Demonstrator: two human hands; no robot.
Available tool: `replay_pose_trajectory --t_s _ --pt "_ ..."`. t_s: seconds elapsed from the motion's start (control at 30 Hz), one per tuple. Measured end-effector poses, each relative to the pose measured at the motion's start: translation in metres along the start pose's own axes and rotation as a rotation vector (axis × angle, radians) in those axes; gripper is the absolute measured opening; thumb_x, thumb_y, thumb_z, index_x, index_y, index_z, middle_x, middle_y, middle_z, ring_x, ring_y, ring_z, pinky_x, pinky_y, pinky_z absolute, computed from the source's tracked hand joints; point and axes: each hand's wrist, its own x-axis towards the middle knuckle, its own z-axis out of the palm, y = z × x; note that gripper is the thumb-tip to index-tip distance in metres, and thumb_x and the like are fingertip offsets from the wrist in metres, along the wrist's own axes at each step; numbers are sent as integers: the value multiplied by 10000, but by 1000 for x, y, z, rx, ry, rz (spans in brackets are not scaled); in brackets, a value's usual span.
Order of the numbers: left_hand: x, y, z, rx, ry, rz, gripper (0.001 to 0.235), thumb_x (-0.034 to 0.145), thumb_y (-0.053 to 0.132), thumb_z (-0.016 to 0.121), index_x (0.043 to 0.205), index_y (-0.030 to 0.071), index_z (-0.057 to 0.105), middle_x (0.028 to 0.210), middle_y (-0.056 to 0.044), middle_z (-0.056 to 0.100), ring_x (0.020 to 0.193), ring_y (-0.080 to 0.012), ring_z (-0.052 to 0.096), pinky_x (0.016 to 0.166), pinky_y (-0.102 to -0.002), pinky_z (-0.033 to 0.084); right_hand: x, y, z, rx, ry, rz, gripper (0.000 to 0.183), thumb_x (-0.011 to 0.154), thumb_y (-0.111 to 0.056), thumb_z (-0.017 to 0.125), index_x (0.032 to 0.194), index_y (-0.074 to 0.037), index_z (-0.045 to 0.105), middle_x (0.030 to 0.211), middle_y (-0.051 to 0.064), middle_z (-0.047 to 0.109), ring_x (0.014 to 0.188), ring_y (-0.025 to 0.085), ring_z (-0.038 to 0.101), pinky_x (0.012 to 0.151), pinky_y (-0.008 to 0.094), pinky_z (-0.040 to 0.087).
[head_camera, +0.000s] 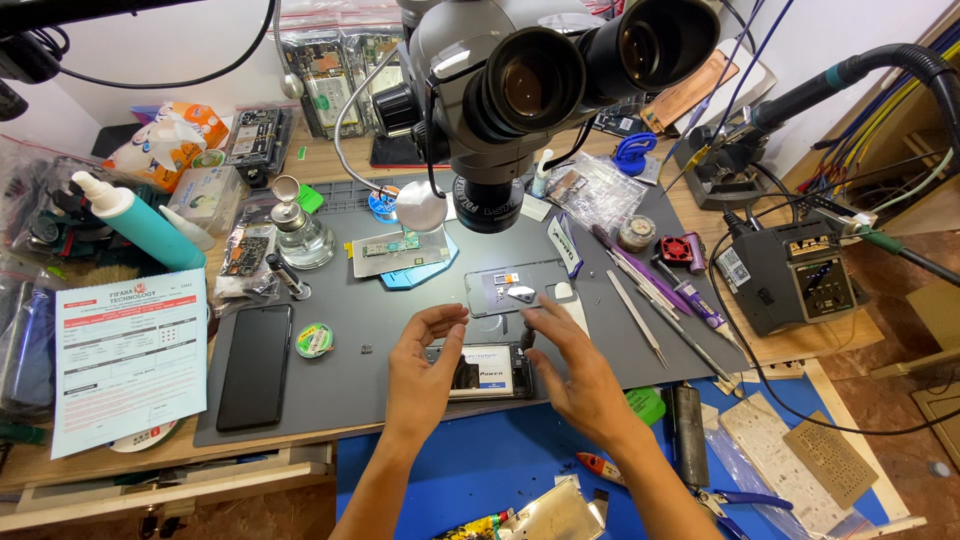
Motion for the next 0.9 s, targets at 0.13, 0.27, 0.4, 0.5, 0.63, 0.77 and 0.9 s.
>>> replay_pose_trajectory --t_s 0.13,0.27,0.4,0.5,0.63,0.77,0.9 --pt "4 -12 -3 -32 -17 118 240 1014 126 674 1249 85 709 1134 -124 770 1123 -207 714 1009 -440 540 5 9 3 -165 200 -137 423 943 -81 724 1360 -137 675 1181 69 762 1289 316 662 1218 598 315" --pt "11 -16 -5 8 -14 120 216 1034 145 651 1233 100 722 1135 -121 777 1124 -205 712 997 -450 542 7 3 -2 -220 167 -192 413 967 -121 689 1379 -149 676 1170 81 747 1340 345 618 1244 595 287" --pt "20 -15 -4 61 9 129 173 1030 130 648 1168 105 749 1080 -108 796 1062 -201 733 974 -435 547 10 1 -3 -285 182 -209 451 943 -116 726 1388 -116 651 1206 64 771 1297 303 662 1232 610 311" --pt "30 -18 -1 85 6 134 168 1034 129 638 1149 117 760 1060 -90 804 1039 -183 731 956 -415 548 13 3 2 -268 195 -213 446 927 -80 728 1367 -101 660 1147 57 790 1192 278 721 1207 585 367" --pt "42 -19 3 109 0 156 171 1036 115 633 1153 107 758 1053 -115 803 1029 -213 740 940 -432 557 11 19 3 -365 260 -265 473 904 -166 800 1360 -125 684 826 -8 679 973 243 722 1172 577 442" --pt "55 -26 6 197 -32 187 167 1021 135 660 1151 114 762 1038 -113 798 994 -248 747 929 -400 559 11 14 1 -276 194 -254 487 939 -153 740 1412 -99 637 1036 32 695 1138 278 677 1197 573 402" --pt "72 -25 12 420 -135 151 198 1002 229 616 1113 155 763 1028 15 760 871 -146 645 760 -337 526 11 2 -12 -137 -45 -186 516 1009 -50 648 1493 -102 476 1512 117 595 1503 391 476 1310 640 224"
